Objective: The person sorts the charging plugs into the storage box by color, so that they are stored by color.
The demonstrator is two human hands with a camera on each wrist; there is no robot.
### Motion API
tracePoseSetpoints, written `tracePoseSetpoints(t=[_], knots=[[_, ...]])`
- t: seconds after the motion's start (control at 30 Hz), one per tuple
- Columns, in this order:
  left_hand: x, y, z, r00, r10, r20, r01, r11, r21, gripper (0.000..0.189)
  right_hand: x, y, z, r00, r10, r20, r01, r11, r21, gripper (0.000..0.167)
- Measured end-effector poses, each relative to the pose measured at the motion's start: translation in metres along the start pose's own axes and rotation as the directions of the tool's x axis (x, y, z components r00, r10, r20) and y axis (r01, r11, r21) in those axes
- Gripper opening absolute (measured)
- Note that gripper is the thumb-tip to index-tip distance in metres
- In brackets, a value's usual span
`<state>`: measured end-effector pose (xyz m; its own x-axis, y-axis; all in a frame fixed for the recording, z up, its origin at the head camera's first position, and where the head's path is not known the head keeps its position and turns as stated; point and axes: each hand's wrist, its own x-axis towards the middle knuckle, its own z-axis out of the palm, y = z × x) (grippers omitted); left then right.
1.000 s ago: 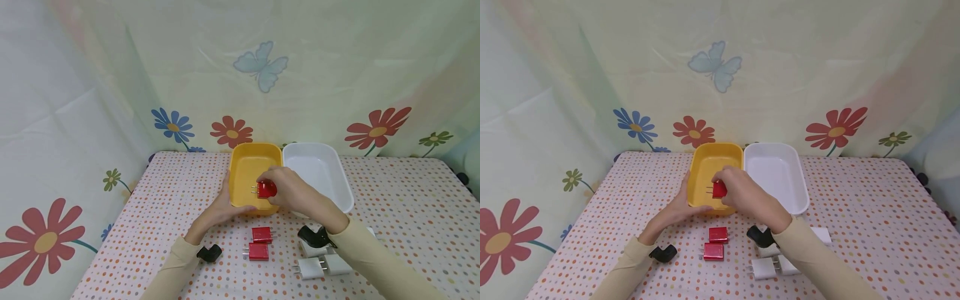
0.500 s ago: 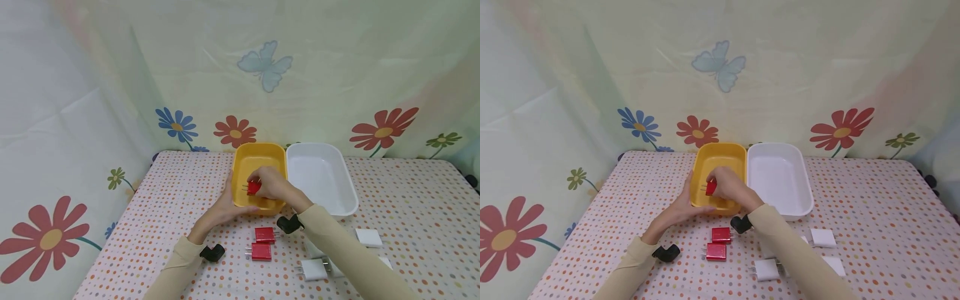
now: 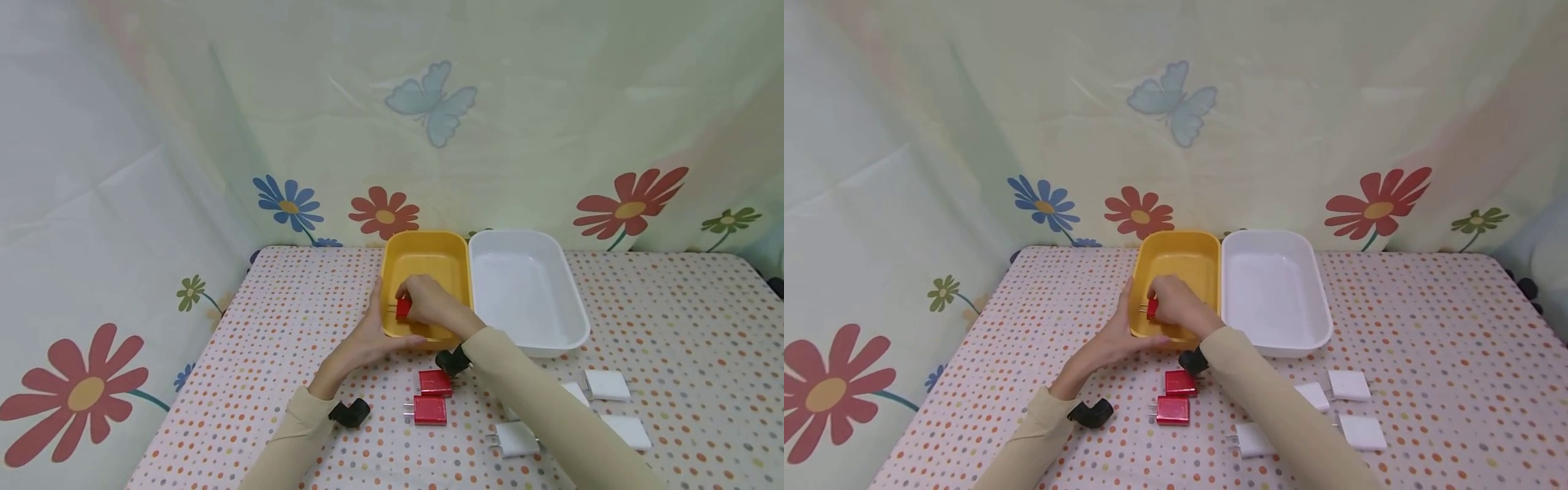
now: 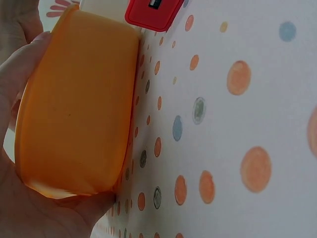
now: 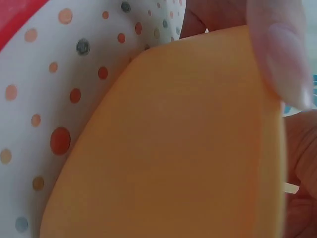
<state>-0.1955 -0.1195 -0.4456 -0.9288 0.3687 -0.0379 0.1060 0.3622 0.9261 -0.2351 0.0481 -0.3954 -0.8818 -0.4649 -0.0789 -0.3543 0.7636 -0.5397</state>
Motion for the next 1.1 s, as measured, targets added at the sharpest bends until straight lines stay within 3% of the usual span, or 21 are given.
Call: tracePoseSetpoints(t=[0.5,1.1], knots=[[-0.001,-0.001,-0.001,1.000,-0.005,0.000,0.005,1.000,0.022,0.134,0.012,0.002,0.008,0.998,0.058,0.025,-0.059,0.998,0.030,0.036],[-0.001,-0.001,-0.002,1.000,-0.017,0.003,0.017,0.999,0.031,0.134,0.016,-0.004,0.007,0.994,0.104,0.020,-0.104,0.994,-0.014,0.034]])
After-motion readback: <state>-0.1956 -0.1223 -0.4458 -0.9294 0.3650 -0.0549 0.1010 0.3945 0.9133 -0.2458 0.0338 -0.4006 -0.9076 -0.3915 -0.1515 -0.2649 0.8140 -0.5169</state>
